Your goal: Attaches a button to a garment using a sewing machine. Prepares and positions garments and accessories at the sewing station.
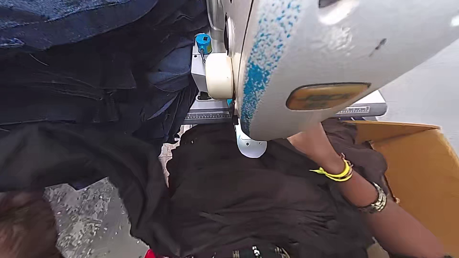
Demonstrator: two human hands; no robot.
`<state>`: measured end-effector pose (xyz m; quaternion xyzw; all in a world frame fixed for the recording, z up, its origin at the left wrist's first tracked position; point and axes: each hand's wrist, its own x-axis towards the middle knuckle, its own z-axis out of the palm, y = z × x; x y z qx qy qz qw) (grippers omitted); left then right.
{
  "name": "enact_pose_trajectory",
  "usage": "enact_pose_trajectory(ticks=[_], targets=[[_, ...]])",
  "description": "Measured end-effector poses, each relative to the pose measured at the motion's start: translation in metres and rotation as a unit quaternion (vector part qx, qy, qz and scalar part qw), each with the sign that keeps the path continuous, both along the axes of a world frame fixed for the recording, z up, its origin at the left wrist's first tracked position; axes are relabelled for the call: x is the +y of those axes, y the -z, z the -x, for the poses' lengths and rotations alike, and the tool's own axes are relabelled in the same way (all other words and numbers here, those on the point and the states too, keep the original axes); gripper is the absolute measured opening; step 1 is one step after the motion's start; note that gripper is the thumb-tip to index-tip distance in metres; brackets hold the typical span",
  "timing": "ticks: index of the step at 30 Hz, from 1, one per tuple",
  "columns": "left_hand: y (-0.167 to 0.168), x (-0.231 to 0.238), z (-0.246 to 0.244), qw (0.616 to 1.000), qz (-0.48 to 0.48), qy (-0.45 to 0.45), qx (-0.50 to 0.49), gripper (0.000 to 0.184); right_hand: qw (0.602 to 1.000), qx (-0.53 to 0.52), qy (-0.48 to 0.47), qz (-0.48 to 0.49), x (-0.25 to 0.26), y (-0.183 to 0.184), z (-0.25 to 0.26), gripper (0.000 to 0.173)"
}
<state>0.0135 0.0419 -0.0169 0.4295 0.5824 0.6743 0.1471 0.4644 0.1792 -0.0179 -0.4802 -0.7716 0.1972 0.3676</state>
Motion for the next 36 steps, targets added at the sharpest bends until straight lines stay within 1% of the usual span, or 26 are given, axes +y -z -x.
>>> enact_pose_trajectory(ticks=[1,2,3,5,7,9,11,14,16,17,18,20,22,24,25,26,27,28,29,30,31,32,33,34,35,36], targets=[[-0.004,0.015,-0.02,0.998,-0.01,0.053,-0.014,0.013,0.999,0.011,0.009,0.039,0.002,-0.002,-0.005,0.008],[-0.011,0.029,-0.046,0.993,-0.002,0.116,0.0,0.01,0.998,0.017,0.025,0.063,0.005,-0.002,-0.012,0.011],[-0.013,0.041,-0.065,0.981,0.03,0.183,0.055,0.009,0.996,0.018,0.047,0.07,0.009,-0.001,-0.021,0.012],[-0.002,0.06,-0.091,0.938,0.081,0.293,0.164,0.01,0.993,-0.002,0.113,0.035,0.023,0.002,-0.042,0.016],[0.019,0.066,-0.106,0.919,0.106,0.34,0.167,0.01,0.982,-0.045,0.181,-0.002,0.049,0.004,-0.065,0.019],[0.034,0.061,-0.111,0.924,0.132,0.334,0.129,0.008,0.971,-0.084,0.223,-0.026,0.078,0.009,-0.085,0.022],[0.039,0.052,-0.106,0.935,0.149,0.304,0.101,0.008,0.963,-0.132,0.229,-0.043,0.094,0.011,-0.097,0.024],[0.04,0.041,-0.087,0.953,0.148,0.257,0.061,0.006,0.963,-0.183,0.176,-0.088,0.087,0.015,-0.084,0.023],[0.04,0.035,-0.075,0.954,0.128,0.268,0.048,0.005,0.963,-0.216,0.113,-0.119,0.071,0.027,-0.068,0.025],[0.037,0.033,-0.072,0.946,0.117,0.294,0.065,0.003,0.957,-0.24,0.093,-0.13,0.065,0.034,-0.062,0.029],[0.034,0.03,-0.07,0.932,0.106,0.331,0.1,0.005,0.952,-0.264,0.087,-0.126,0.062,0.04,-0.057,0.031],[0.025,0.029,-0.069,0.885,0.085,0.416,0.188,0.017,0.947,-0.303,0.089,-0.06,0.07,0.045,-0.053,0.031],[0.015,0.03,-0.075,0.838,0.069,0.482,0.245,0.024,0.957,-0.274,0.089,-0.029,0.073,0.049,-0.053,0.027],[0.012,0.032,-0.08,0.808,0.064,0.532,0.244,0.028,0.971,-0.219,0.087,-0.048,0.066,0.05,-0.058,0.019],[0.012,0.034,-0.08,0.802,0.065,0.546,0.234,0.028,0.973,-0.205,0.089,-0.05,0.065,0.049,-0.06,0.02],[0.013,0.035,-0.078,0.806,0.069,0.542,0.229,0.027,0.975,-0.195,0.092,-0.054,0.064,0.048,-0.063,0.02],[0.014,0.035,-0.074,0.827,0.078,0.509,0.225,0.027,0.976,-0.181,0.099,-0.064,0.064,0.047,-0.065,0.02],[0.015,0.033,-0.068,0.867,0.089,0.439,0.22,0.027,0.978,-0.163,0.111,-0.063,0.062,0.045,-0.066,0.02],[0.015,0.033,-0.061,0.911,0.096,0.34,0.212,0.026,0.982,-0.137,0.124,-0.05,0.059,0.041,-0.067,0.018],[0.015,0.035,-0.057,0.94,0.113,0.233,0.223,0.029,0.985,-0.104,0.133,-0.023,0.054,0.034,-0.066,0.017],[0.014,0.037,-0.053,0.941,0.141,0.167,0.257,0.041,0.987,-0.074,0.14,0.019,0.048,0.024,-0.065,0.019],[0.015,0.038,-0.055,0.93,0.159,0.152,0.295,0.052,0.988,-0.045,0.139,0.053,0.043,0.016,-0.062,0.019],[0.017,0.036,-0.065,0.914,0.161,0.185,0.322,0.054,0.99,-0.026,0.128,0.058,0.039,0.009,-0.058,0.019],[0.022,0.029,-0.082,0.894,0.158,0.251,0.336,0.049,0.994,-0.022,0.105,0.025,0.032,0.006,-0.052,0.017],[0.029,0.017,-0.103,0.861,0.161,0.339,0.342,0.042,0.996,-0.038,0.07,-0.045,0.025,0.005,-0.044,0.015],[0.039,0.006,-0.122,0.819,0.164,0.428,0.346,0.037,0.989,-0.061,0.029,-0.132,0.018,0.006,-0.033,0.016]])
